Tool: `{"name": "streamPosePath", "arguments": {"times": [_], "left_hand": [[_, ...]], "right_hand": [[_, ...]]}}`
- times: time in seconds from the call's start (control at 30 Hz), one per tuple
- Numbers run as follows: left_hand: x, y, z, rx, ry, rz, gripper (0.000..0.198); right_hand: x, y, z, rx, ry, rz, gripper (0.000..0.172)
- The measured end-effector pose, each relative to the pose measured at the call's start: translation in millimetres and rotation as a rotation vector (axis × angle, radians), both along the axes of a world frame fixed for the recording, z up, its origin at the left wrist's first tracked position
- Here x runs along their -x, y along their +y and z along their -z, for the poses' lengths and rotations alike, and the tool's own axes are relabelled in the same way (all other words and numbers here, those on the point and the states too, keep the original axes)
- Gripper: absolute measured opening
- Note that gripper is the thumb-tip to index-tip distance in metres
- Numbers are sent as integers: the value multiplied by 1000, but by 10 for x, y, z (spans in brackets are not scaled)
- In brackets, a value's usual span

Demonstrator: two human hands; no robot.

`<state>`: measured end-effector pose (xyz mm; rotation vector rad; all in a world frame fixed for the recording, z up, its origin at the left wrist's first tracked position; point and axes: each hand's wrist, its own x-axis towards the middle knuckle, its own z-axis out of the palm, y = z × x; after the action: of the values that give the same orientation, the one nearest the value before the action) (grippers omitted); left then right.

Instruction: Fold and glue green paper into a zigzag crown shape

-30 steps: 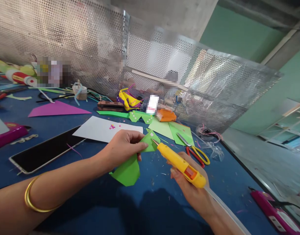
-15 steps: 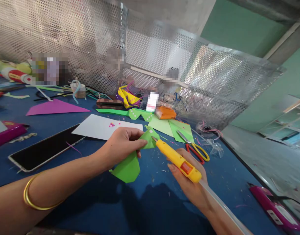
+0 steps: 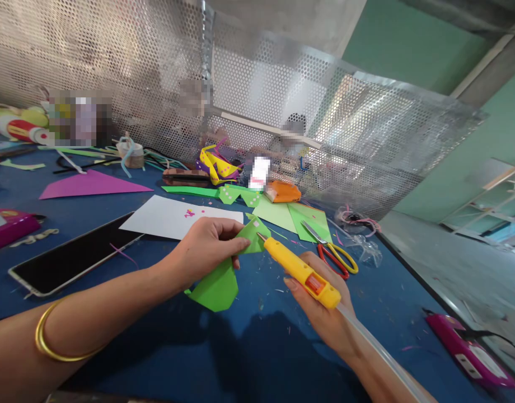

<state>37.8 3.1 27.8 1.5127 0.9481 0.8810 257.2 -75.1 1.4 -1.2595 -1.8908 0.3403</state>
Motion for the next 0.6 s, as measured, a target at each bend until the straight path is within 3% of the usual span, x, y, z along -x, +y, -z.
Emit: {"name": "streamPosePath", "arguments": {"times": [0.6], "left_hand": [[-4, -11, -2, -3, 8, -6, 12]], "right_hand": [[2, -5, 6, 33, 2, 22, 24]]}}
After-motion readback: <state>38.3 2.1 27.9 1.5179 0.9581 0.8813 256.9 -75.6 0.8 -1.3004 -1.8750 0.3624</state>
